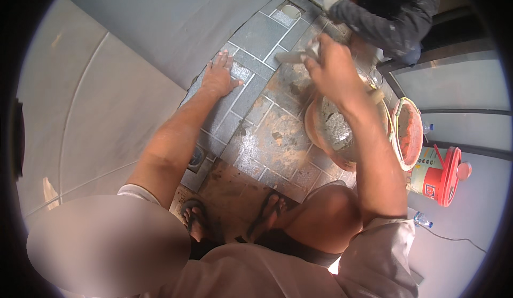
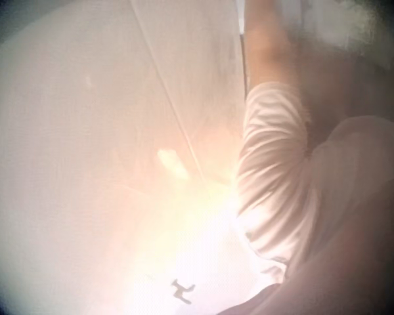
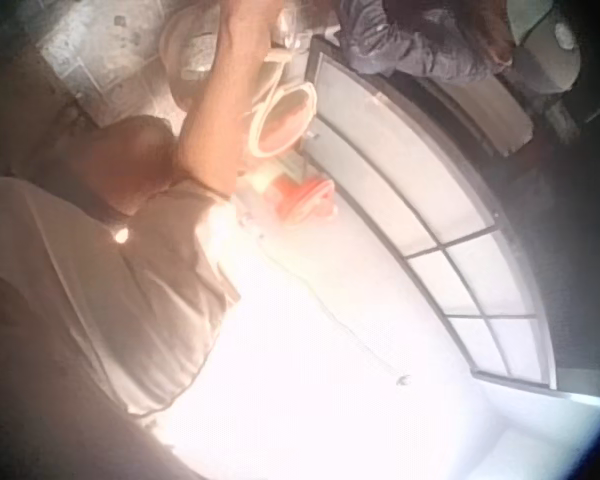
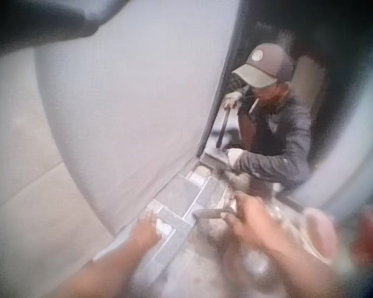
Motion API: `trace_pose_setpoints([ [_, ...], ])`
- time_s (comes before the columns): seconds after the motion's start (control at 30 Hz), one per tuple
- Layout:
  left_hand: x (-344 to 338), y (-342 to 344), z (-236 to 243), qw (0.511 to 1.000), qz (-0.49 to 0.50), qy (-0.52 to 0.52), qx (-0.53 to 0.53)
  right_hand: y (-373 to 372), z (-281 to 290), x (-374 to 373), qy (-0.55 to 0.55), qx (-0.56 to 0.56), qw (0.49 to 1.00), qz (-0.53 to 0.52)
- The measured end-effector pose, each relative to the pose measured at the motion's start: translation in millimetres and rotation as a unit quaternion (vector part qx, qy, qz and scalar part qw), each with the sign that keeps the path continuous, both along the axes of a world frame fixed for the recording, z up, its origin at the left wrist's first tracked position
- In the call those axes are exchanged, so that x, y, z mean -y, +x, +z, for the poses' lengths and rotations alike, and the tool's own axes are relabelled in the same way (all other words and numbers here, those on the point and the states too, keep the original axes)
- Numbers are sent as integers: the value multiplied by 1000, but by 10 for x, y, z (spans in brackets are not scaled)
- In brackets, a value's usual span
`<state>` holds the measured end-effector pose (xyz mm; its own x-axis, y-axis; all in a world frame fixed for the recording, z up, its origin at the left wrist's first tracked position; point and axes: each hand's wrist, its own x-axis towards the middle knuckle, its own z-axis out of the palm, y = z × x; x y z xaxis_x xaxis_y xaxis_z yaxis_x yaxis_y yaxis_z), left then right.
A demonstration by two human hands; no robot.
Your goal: The person is kneeling on a tiled floor, using a trowel to spread cement and a rubber mallet to tap down tiles. They are working on a section of the floor near a wall, placing tiles and adjusting them to fit the pattern.
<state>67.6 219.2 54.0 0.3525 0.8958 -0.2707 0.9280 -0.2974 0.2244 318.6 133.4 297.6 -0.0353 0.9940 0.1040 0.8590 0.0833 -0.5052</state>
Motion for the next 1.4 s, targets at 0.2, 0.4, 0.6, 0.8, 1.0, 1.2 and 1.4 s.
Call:
trace_pose_setpoints([
  [0.2,1,-125,-68,999,-3,14,46,-146,0,-501,28,117,990,80],
  [0.4,25,-142,46,1000,-11,-7,26,-94,-28,-632,-13,143,982,121],
  [0.6,30,-119,-61,996,-19,21,82,-43,-96,-644,-1,176,968,176],
  [0.8,30,-125,-153,996,-33,45,75,-254,57,-530,5,139,987,78],
  [1.0,3,-117,-169,995,-47,44,71,-181,35,-638,9,146,985,92],
  [1.2,1,-80,-106,996,-50,25,70,-81,-142,-626,-40,155,981,113],
  [1.4,-15,-61,-59,997,-71,7,20,-224,-139,-454,-73,119,987,77],
])
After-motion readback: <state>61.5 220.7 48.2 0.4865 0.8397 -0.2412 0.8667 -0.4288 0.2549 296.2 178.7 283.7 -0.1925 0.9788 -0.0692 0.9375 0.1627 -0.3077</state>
